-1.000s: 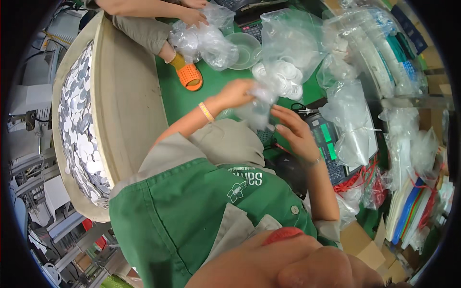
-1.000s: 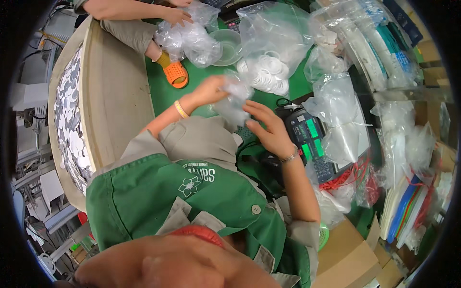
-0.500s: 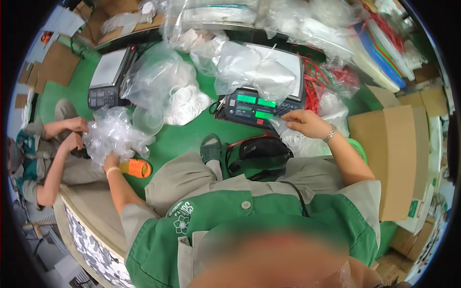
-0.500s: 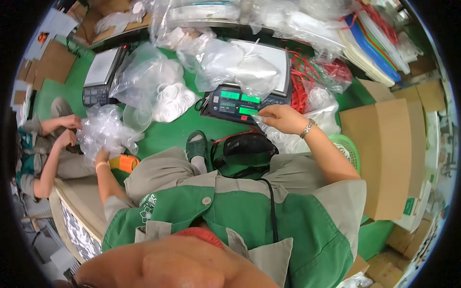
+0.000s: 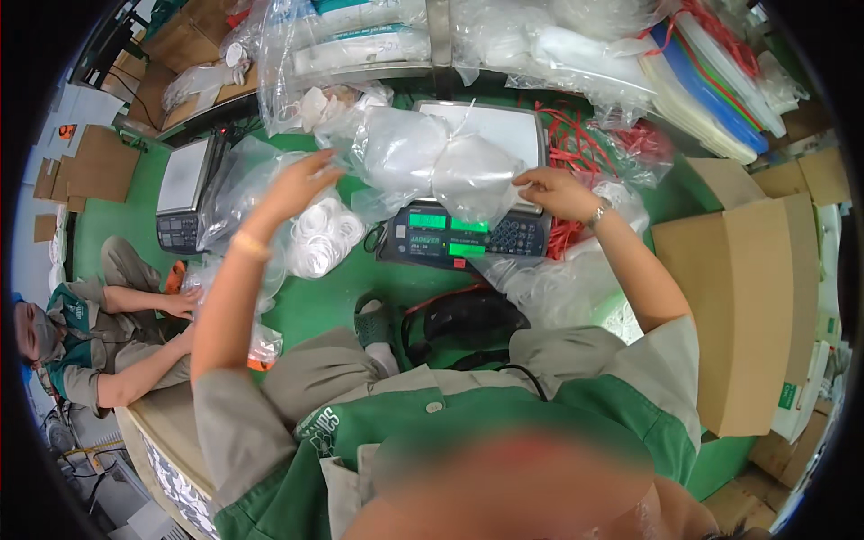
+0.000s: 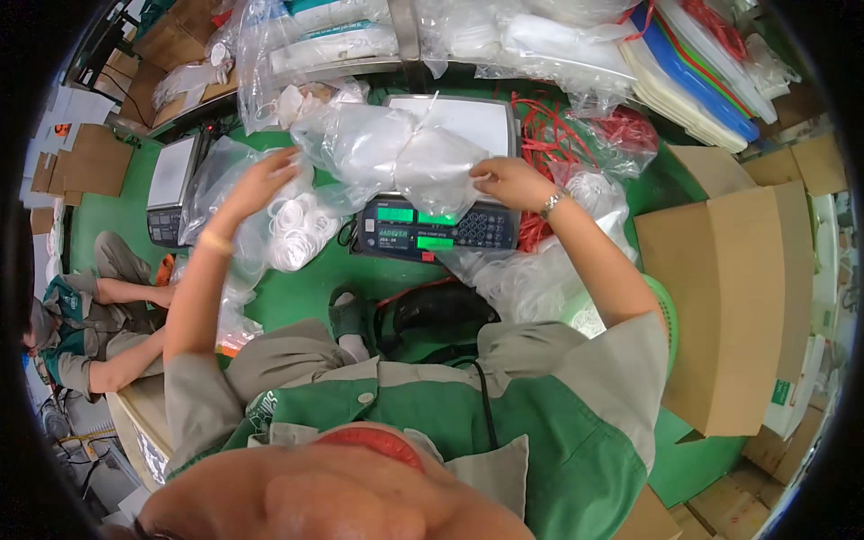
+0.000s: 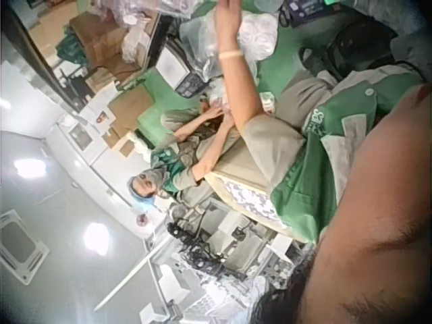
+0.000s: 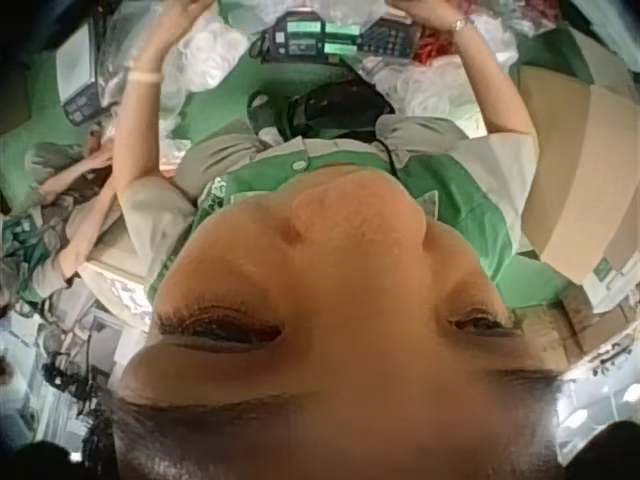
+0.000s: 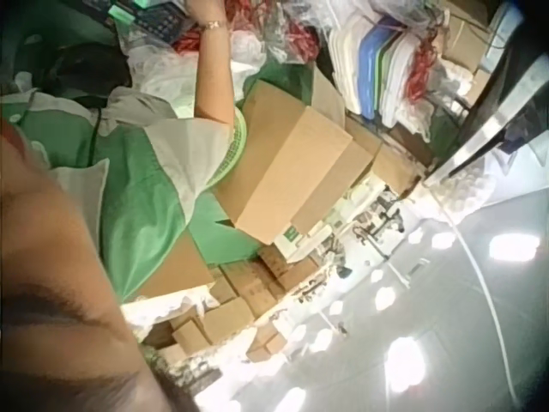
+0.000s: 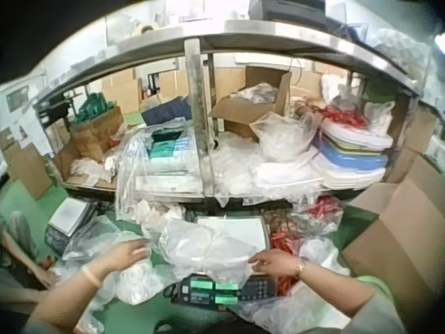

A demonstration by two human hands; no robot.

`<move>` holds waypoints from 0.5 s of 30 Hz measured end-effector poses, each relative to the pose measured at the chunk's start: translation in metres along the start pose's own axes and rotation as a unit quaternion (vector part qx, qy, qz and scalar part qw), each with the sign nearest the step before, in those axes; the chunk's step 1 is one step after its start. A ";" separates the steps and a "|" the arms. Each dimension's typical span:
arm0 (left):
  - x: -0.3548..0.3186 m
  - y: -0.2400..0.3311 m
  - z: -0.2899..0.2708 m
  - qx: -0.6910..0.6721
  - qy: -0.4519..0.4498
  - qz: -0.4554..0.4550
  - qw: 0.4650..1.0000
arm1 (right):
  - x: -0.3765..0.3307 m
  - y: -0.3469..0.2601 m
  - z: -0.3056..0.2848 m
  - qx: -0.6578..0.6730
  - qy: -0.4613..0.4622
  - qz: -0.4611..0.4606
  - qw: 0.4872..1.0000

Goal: Bagging and weighing small white plastic rings using a digital scale.

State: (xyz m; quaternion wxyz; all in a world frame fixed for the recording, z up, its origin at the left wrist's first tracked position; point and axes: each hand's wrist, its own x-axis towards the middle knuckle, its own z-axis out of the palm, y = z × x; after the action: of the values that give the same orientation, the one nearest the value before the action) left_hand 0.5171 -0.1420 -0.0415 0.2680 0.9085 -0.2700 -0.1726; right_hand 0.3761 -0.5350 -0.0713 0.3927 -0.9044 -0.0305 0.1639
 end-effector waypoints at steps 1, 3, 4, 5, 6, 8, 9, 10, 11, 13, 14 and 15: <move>0.030 0.024 0.024 -0.007 -0.009 0.046 0.999 | 0.016 0.015 -0.006 0.002 -0.001 0.000 1.000; 0.087 0.038 0.081 0.054 -0.029 0.125 0.990 | 0.052 0.050 -0.016 -0.114 0.119 -0.113 0.980; 0.103 0.057 0.110 0.108 -0.010 0.073 0.991 | 0.065 0.058 -0.025 -0.113 0.119 -0.107 0.981; 0.116 0.066 0.134 0.106 -0.013 0.074 0.992 | 0.080 0.059 -0.036 -0.176 0.198 -0.069 0.962; 0.128 0.071 0.159 0.139 0.018 0.037 0.990 | 0.095 0.060 -0.048 -0.239 0.275 -0.029 0.931; 0.143 0.072 0.189 0.169 0.042 0.008 0.985 | 0.126 0.068 -0.074 -0.363 0.343 0.003 0.866; 0.148 0.068 0.198 0.167 0.100 0.019 0.981 | 0.143 0.071 -0.085 -0.363 0.342 0.011 0.867; 0.151 0.066 0.205 0.166 0.158 0.027 0.973 | 0.163 0.075 -0.096 -0.451 0.355 0.033 0.818; 0.155 0.067 0.210 0.166 0.152 0.031 0.974 | 0.178 0.083 -0.107 -0.534 0.364 0.055 0.761; 0.159 0.066 0.217 0.177 0.176 0.042 0.967 | 0.197 0.109 -0.124 -0.569 0.362 0.054 0.736; 0.158 0.065 0.218 0.169 0.173 0.031 0.970 | 0.204 0.118 -0.128 -0.604 0.359 0.043 0.711; 0.157 0.063 0.220 0.173 0.166 0.027 0.971 | 0.204 0.130 -0.137 -0.599 0.355 0.044 0.716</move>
State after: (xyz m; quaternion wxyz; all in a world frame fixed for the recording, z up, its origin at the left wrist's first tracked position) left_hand 0.5163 -0.3651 -0.2074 0.1528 0.9493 -0.2723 0.0372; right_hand 0.6028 -0.6831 -0.1334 -0.2566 -0.9427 0.0592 -0.2046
